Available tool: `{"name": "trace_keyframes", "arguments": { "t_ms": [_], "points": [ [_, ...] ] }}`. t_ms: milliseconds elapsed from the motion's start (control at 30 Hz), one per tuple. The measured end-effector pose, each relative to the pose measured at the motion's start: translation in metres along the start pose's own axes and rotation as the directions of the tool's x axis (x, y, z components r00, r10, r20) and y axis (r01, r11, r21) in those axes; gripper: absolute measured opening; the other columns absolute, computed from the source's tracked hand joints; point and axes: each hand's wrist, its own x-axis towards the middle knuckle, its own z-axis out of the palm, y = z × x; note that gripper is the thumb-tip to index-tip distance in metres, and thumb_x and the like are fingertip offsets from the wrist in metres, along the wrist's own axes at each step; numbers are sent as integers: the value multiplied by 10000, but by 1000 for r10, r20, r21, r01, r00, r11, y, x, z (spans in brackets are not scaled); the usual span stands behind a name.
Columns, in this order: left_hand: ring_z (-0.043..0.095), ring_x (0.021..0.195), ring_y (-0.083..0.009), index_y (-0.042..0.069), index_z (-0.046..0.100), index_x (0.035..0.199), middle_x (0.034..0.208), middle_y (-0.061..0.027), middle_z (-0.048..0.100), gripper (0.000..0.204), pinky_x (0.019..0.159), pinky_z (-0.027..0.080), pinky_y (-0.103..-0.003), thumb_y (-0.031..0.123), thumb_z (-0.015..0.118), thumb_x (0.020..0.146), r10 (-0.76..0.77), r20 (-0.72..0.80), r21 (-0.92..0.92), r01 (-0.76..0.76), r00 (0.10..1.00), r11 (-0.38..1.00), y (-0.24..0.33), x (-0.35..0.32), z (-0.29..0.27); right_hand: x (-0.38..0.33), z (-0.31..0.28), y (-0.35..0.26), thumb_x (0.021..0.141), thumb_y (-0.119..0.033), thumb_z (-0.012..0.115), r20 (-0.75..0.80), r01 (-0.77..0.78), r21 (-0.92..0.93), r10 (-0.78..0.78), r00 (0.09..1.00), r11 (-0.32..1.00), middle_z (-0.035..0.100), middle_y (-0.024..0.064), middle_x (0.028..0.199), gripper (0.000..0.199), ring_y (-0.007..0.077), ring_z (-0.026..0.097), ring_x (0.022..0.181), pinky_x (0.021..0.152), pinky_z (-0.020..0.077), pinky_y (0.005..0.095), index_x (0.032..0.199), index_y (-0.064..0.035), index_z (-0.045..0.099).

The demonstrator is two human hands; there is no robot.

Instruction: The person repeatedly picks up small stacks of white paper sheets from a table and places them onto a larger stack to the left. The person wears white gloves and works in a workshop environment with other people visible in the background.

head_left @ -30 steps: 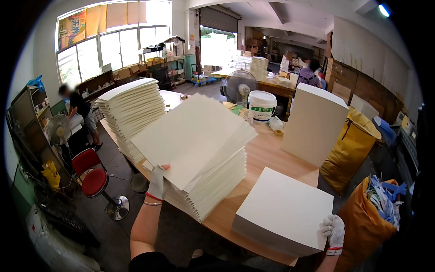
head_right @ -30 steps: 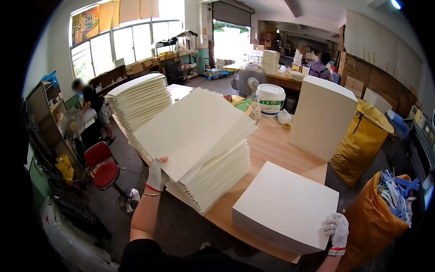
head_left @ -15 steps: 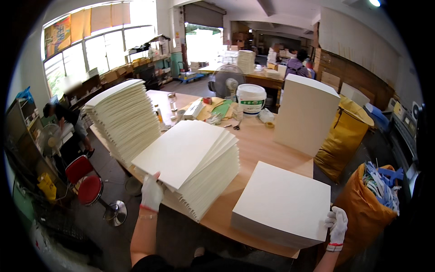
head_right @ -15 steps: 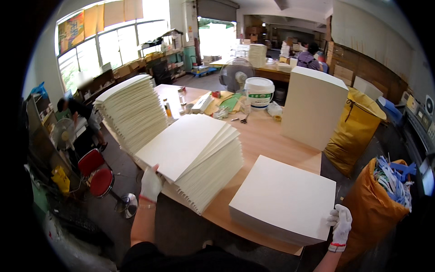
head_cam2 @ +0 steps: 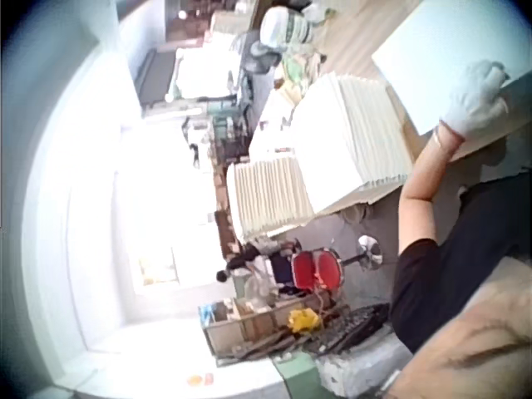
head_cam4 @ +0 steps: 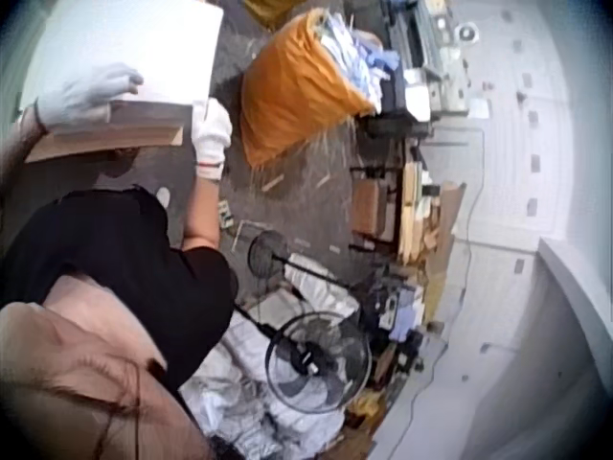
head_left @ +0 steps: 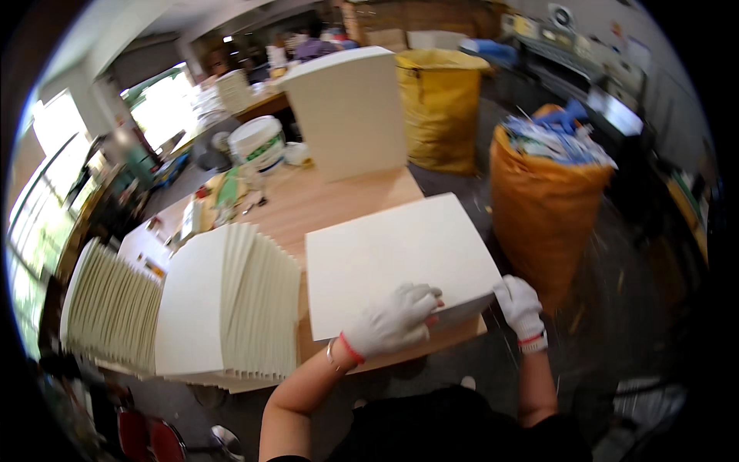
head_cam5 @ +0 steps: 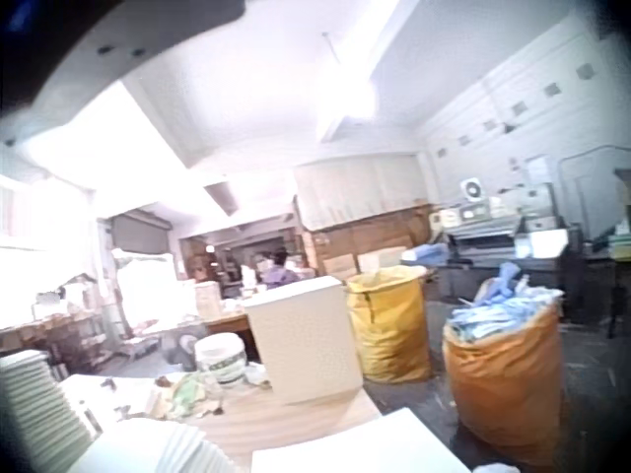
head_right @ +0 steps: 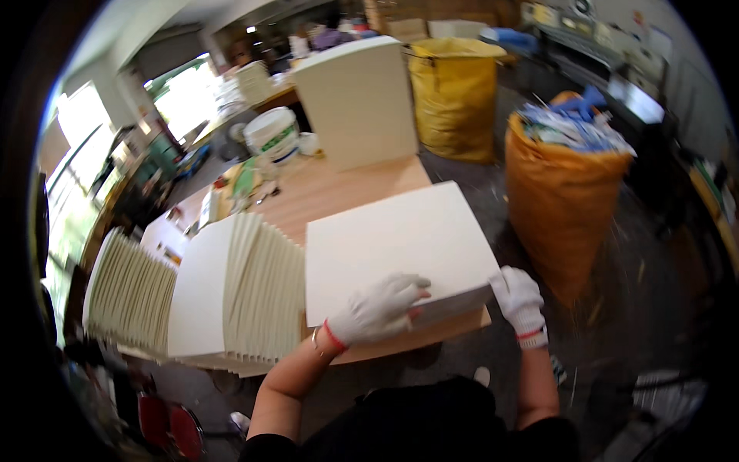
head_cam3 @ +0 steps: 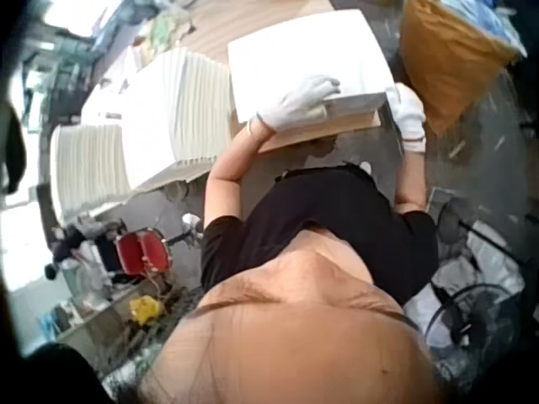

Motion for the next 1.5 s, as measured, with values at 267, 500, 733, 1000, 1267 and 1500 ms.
{"name": "trace_keyframes", "arguments": {
  "t_ms": [267, 500, 733, 1000, 1267, 1500],
  "points": [
    [618, 1176, -352, 51, 616, 901, 1279, -115, 676, 107, 947, 544, -425, 103, 683, 836, 173, 60, 38, -175, 983, 984, -47, 57, 50, 52, -28, -9, 941, -276, 745, -165, -86, 188, 118, 979, 978, 573, 106, 697, 274, 324, 599, 671, 590, 479, 458, 804, -61, 643],
    [679, 1106, -357, 26, 601, 840, 1284, -150, 715, 98, 885, 569, -426, 32, 695, 818, 200, -75, -154, -210, 977, 966, -65, 61, 58, 94, -2, -24, 891, -162, 725, -362, 82, 74, -50, 931, 994, 538, 64, 700, 135, 259, 582, 634, 605, 474, 386, 960, -56, 680],
    [702, 981, -341, 27, 569, 846, 1350, -153, 711, 241, 822, 571, -386, 106, 796, 862, -41, 8, -336, 41, 999, 941, -68, 55, 54, 88, 14, -18, 830, -51, 687, -417, -6, -30, -7, 909, 1000, 572, 65, 750, 303, 244, 594, 645, 597, 490, 376, 1126, 0, 648],
    [696, 920, -323, 47, 624, 919, 1355, -138, 714, 286, 804, 567, -384, 163, 870, 830, -114, 86, -285, 134, 990, 949, -68, 56, 48, 84, 12, -16, 855, -48, 679, -430, 31, 51, -6, 903, 998, 571, 101, 740, 332, 288, 578, 637, 560, 456, 402, 1166, 60, 641],
    [708, 934, -341, 70, 621, 1405, 1231, -191, 691, 579, 797, 548, -360, 57, 803, 856, 101, -88, -159, -114, 991, 981, -75, 51, 59, 87, 8, -19, 854, -65, 675, -436, 82, 47, -53, 898, 996, 566, 87, 758, 319, 279, 574, 644, 573, 460, 404, 1158, 24, 636],
    [709, 927, -356, 108, 638, 1211, 1251, -143, 672, 468, 813, 566, -406, 216, 885, 828, -59, 9, -166, 60, 998, 984, -68, 52, 53, 84, 16, -16, 820, -72, 677, -434, 42, 26, -26, 901, 999, 593, 110, 788, 337, 302, 586, 660, 572, 459, 421, 1136, 34, 625]
  ]
}}
